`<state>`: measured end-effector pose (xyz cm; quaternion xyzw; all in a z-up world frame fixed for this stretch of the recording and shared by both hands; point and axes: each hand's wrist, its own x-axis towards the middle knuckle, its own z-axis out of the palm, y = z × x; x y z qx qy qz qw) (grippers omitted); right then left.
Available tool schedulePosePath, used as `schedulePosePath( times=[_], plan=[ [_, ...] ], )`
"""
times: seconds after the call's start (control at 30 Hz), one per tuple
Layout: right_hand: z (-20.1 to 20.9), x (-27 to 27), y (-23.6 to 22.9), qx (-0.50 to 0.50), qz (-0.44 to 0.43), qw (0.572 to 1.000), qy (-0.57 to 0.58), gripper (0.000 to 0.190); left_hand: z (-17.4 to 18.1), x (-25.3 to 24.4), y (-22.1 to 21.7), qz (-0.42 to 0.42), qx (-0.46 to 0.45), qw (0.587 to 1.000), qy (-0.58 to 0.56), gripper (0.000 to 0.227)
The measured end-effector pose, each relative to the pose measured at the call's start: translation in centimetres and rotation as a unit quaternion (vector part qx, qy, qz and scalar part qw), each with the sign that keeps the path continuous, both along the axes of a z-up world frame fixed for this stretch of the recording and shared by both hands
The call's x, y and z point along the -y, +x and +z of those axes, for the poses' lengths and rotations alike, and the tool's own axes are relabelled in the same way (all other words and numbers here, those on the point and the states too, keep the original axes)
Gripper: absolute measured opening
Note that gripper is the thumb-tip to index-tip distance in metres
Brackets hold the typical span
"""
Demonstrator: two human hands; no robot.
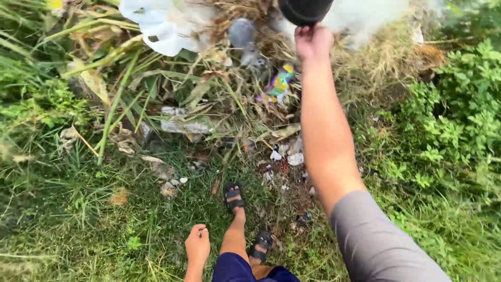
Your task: Gathering various pieces of trash and yard waste and throwing them onto a small fire in a backyard.
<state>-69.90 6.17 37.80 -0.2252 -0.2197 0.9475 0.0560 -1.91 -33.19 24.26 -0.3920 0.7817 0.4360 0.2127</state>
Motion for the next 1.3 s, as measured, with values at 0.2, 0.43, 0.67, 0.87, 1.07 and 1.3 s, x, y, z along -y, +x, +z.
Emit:
schedulePosePath(
  times=[0.2, 0.43, 0.67, 0.87, 1.07, 1.3],
  plan=[
    [1.1, 6.8, -5.1, 0.047, -0.04, 0.935, 0.348, 0.059, 2.5, 4.5, -3.4, 0.077, -0.041, 0.996, -0.025, 0.027],
    [2.3, 7.7, -4.9, 0.085, -0.059, 0.4, 0.911, 0.081, 2.5, 6.5, -2.6, 0.118, -0.018, 0.992, -0.046, 0.026],
    [1.7, 3.1, -4.1, 0.121, 0.05, 0.482, 0.867, 0.045, 4.3, 4.7, -5.4, 0.129, -0.042, 0.991, -0.007, 0.026],
    [3.4, 1.3, 2.9, 0.098, 0.078, 0.547, 0.828, 0.044, 6.4, 2.6, -9.1, 0.058, -0.132, 0.99, -0.009, 0.025],
    [7.1, 10.7, 29.8, 0.023, 0.287, 0.693, 0.661, 0.037, 9.1, -0.1, -14.9, 0.336, -0.24, 0.821, 0.395, 0.035],
    [9.0, 19.2, 49.1, -0.081, 0.499, 0.77, 0.39, 0.06, 16.2, -5.0, -17.4, 0.357, -0.321, 0.705, 0.521, 0.041]
  ],
)
